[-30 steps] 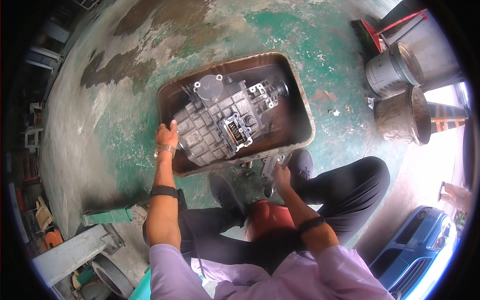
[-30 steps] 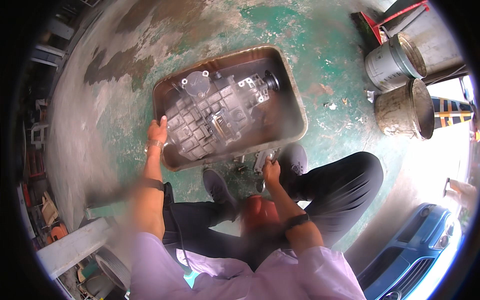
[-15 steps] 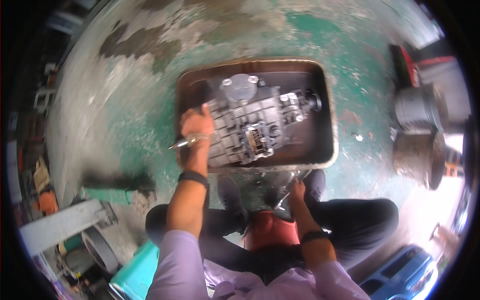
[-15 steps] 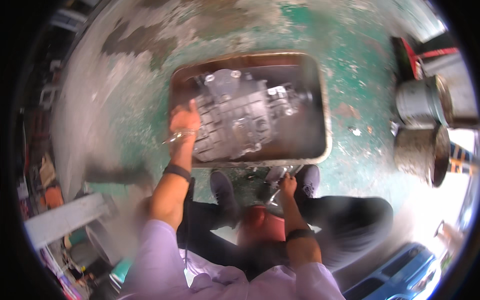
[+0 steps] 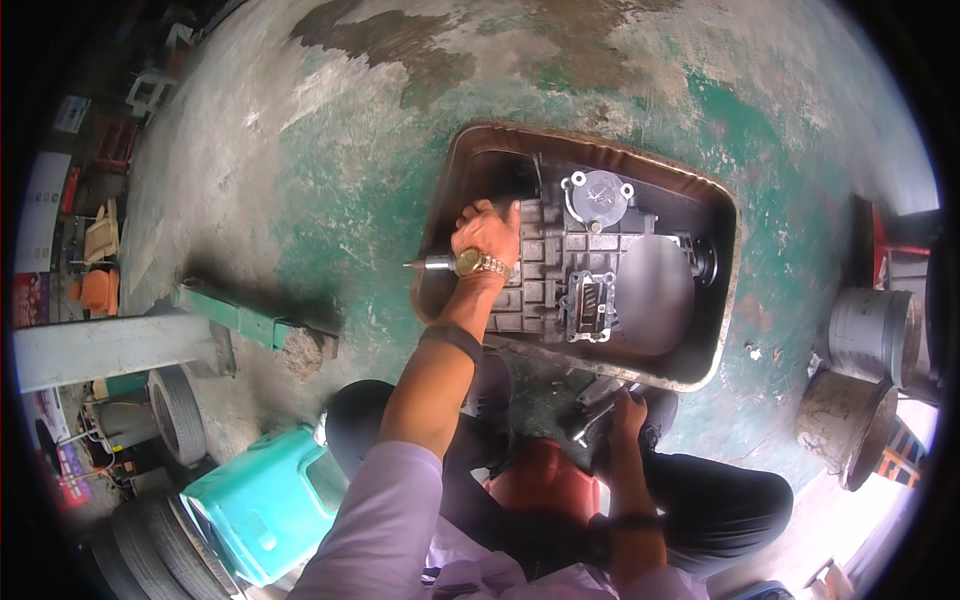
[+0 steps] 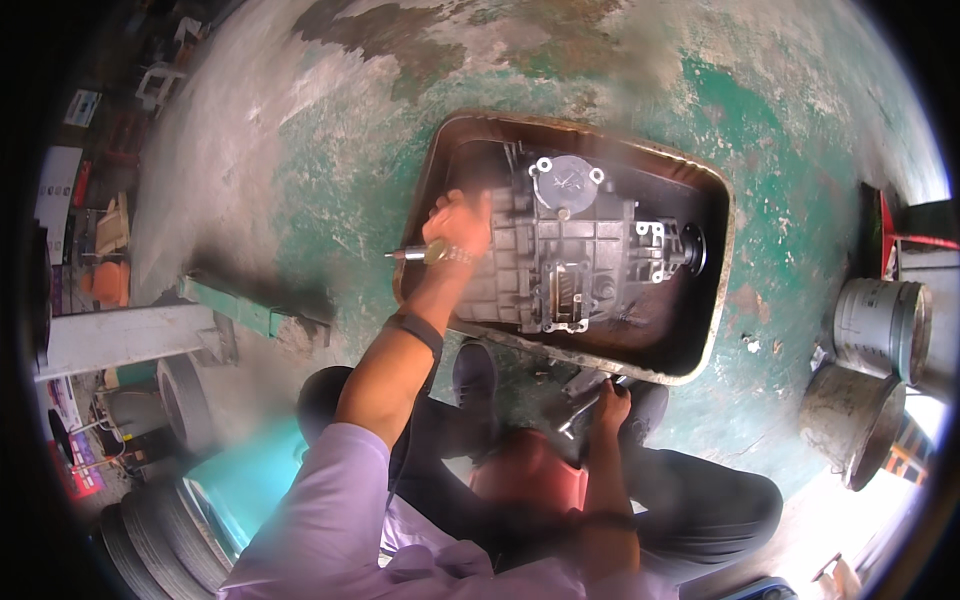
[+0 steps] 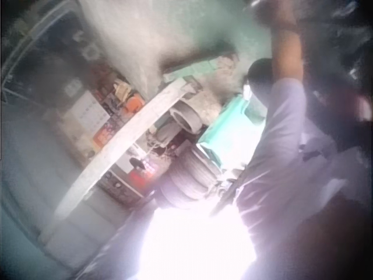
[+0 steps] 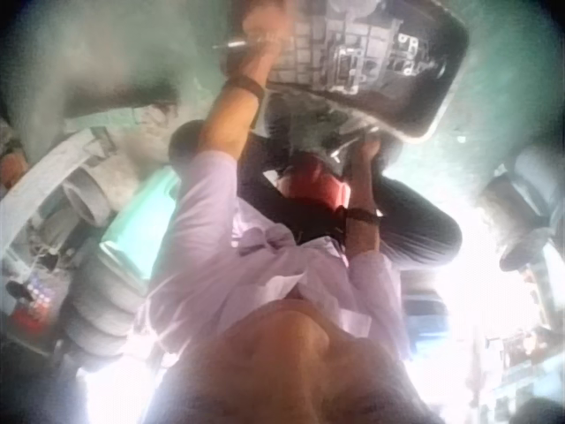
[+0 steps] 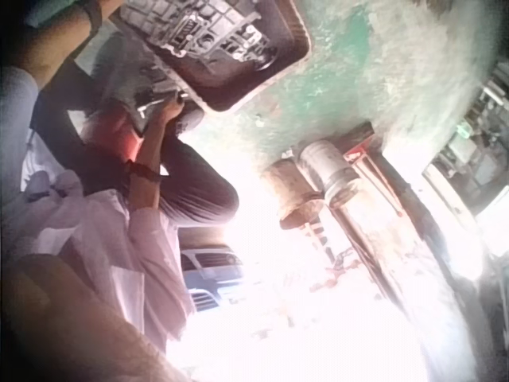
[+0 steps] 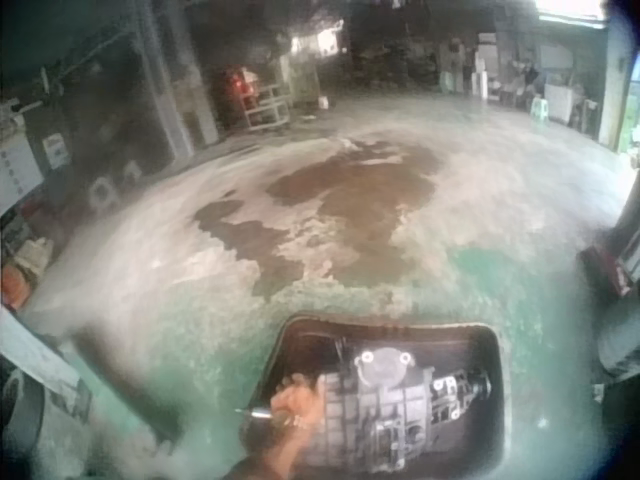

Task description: The person uses a ratchet wrench to loosen and remove bolts from a transmission casing, then rotates the unit to access different sides. The person continues to remove bolts and manipulate the transmission housing while seated on a small stool in a workshop.

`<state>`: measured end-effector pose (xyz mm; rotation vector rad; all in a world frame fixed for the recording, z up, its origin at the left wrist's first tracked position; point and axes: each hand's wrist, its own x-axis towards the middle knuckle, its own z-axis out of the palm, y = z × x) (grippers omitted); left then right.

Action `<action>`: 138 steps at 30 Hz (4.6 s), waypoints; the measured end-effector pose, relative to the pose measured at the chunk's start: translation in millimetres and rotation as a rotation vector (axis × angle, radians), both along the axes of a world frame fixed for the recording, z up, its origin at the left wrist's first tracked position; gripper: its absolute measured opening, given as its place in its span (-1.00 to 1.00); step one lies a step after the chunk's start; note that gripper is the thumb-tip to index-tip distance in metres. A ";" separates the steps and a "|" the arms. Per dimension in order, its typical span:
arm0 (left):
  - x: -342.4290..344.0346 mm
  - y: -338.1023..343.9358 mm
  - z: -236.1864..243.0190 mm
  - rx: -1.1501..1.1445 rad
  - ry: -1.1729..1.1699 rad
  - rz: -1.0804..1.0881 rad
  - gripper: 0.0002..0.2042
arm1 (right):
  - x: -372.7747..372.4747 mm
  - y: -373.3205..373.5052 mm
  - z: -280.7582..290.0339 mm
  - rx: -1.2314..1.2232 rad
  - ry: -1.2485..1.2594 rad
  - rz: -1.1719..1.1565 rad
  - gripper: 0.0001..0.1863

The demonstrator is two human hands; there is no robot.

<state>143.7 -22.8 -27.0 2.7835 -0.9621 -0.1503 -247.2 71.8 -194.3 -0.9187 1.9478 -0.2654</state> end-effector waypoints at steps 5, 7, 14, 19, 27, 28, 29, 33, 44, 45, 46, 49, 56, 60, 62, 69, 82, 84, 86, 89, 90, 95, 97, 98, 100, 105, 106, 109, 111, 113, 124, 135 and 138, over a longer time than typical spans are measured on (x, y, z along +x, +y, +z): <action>2.1 2.8 -5.2 -0.070 -0.156 -0.075 -0.48 | 21.4 -21.9 58.7 -0.039 -0.478 -0.181 -0.74; 1.9 2.4 -7.0 -0.066 -0.148 -0.060 -0.48 | 30.3 -27.0 75.3 -0.008 -0.401 -0.174 -0.75; 2.5 1.9 -2.5 -0.039 -0.097 -0.051 -0.45 | 66.6 -41.1 135.1 -0.194 -0.422 -0.163 -0.58; 2.7 1.0 -2.1 -0.009 -0.080 -0.049 -0.44 | 96.6 -91.7 175.1 -0.324 -0.372 -0.145 -0.40; 1.8 1.8 -3.7 -0.034 -0.100 -0.045 -0.44 | 142.3 -168.1 208.0 -0.598 -0.192 0.293 -0.32; 2.0 1.8 -3.5 -0.027 -0.097 -0.042 -0.44 | 151.4 -173.5 210.3 -0.587 -0.135 0.329 -0.32; 1.8 1.8 -3.4 -0.039 -0.099 -0.041 -0.45 | 158.7 -177.2 213.9 -0.571 -0.166 0.361 -0.22; 2.0 1.9 -3.7 -0.070 -0.076 -0.033 -0.48 | 197.2 -193.3 225.2 -0.845 -0.234 0.552 -0.31; 2.3 3.3 -15.5 -0.134 -0.202 -0.009 -0.48 | 281.9 -198.1 202.6 -1.247 0.439 0.938 -0.15; 2.9 3.6 -15.9 -0.142 -0.182 -0.007 -0.48 | 283.4 -197.3 201.0 -1.229 0.441 0.946 -0.17; 3.4 3.4 -16.3 -0.158 -0.180 -0.007 -0.48 | 283.8 -197.5 200.3 -1.213 0.447 0.954 -0.19; 4.0 4.0 -17.3 -0.184 -0.187 0.001 -0.47 | 284.7 -199.9 199.5 -1.207 0.503 0.992 -0.23; 2.8 5.8 -15.5 -0.211 -0.135 0.012 -0.49 | 286.2 -202.4 201.9 -1.115 0.590 1.050 -0.25; 6.2 23.1 -19.9 -0.317 -0.004 -0.033 -0.51 | 286.5 -203.2 202.9 -1.126 0.627 1.064 -0.28; 15.1 38.9 -26.1 -0.512 0.045 -0.048 -0.50 | 286.7 -205.5 202.2 -1.115 0.594 1.059 -0.29; 8.7 25.3 -32.8 -0.715 0.152 -0.006 -0.52 | 275.0 -225.7 197.6 -1.035 0.577 1.089 -0.20; 6.0 -1.2 -23.1 -0.554 0.117 0.065 -0.57 | 264.5 -248.9 196.0 -1.040 0.528 1.077 -0.29; 5.6 -2.7 -23.1 -0.541 0.131 0.106 -0.60 | 263.9 -249.2 196.7 -1.053 0.529 1.087 -0.30; 4.2 -5.4 -22.6 -0.556 0.077 0.108 -0.67 | 263.9 -250.3 195.8 -1.059 0.537 1.083 -0.28; 4.4 -5.9 -20.7 -0.583 0.078 0.117 -0.73 | 264.4 -250.8 194.0 -1.043 0.511 1.068 -0.26; 3.7 -3.8 -19.6 -0.546 0.127 0.084 -0.70 | 265.1 -250.9 194.0 -1.016 0.522 1.072 -0.27; 2.4 -4.6 -16.8 -0.563 0.132 0.088 -0.72 | 266.6 -250.1 202.2 -0.900 0.570 1.095 -0.24; 3.9 -4.0 -18.2 -0.583 0.099 0.077 -0.71 | 267.0 -248.6 205.6 -0.894 0.599 1.104 -0.22; 4.6 -4.6 -20.1 -0.621 0.083 0.067 -0.71 | 266.7 -248.3 206.6 -0.879 0.600 1.108 -0.23; 5.3 -3.1 -25.4 -0.661 0.076 0.051 -0.71 | 266.4 -247.9 206.5 -0.886 0.575 1.093 -0.25; 9.4 0.6 -33.6 -0.662 0.089 0.043 -0.68 | 267.1 -248.2 203.1 -0.916 0.517 1.048 -0.34; 9.9 0.9 -34.0 -0.668 0.052 0.027 -0.67 | 268.1 -247.7 202.9 -0.912 0.482 1.020 -0.34; 11.2 2.1 -35.0 -0.646 0.061 0.034 -0.66 | 269.0 -247.1 204.5 -0.898 0.555 1.044 -0.29; 12.8 3.4 -36.5 -0.659 0.104 0.043 -0.69 | 269.2 -246.6 206.9 -0.897 0.501 1.035 -0.28; 13.7 6.4 -39.4 -0.676 0.109 0.027 -0.71 | 269.3 -243.5 208.8 -0.890 0.502 1.037 -0.27; 16.3 8.9 -42.1 -0.617 0.083 0.031 -0.67 | 268.6 -243.0 208.8 -0.890 0.457 1.031 -0.31; 31.7 33.4 -14.7 -0.423 0.340 -0.170 -0.42 | 273.6 -232.1 207.6 -0.972 0.456 0.993 -0.34; 60.8 54.6 -7.1 -0.397 0.324 -0.358 -0.43 | 273.8 -232.5 208.1 -0.945 0.450 1.000 -0.33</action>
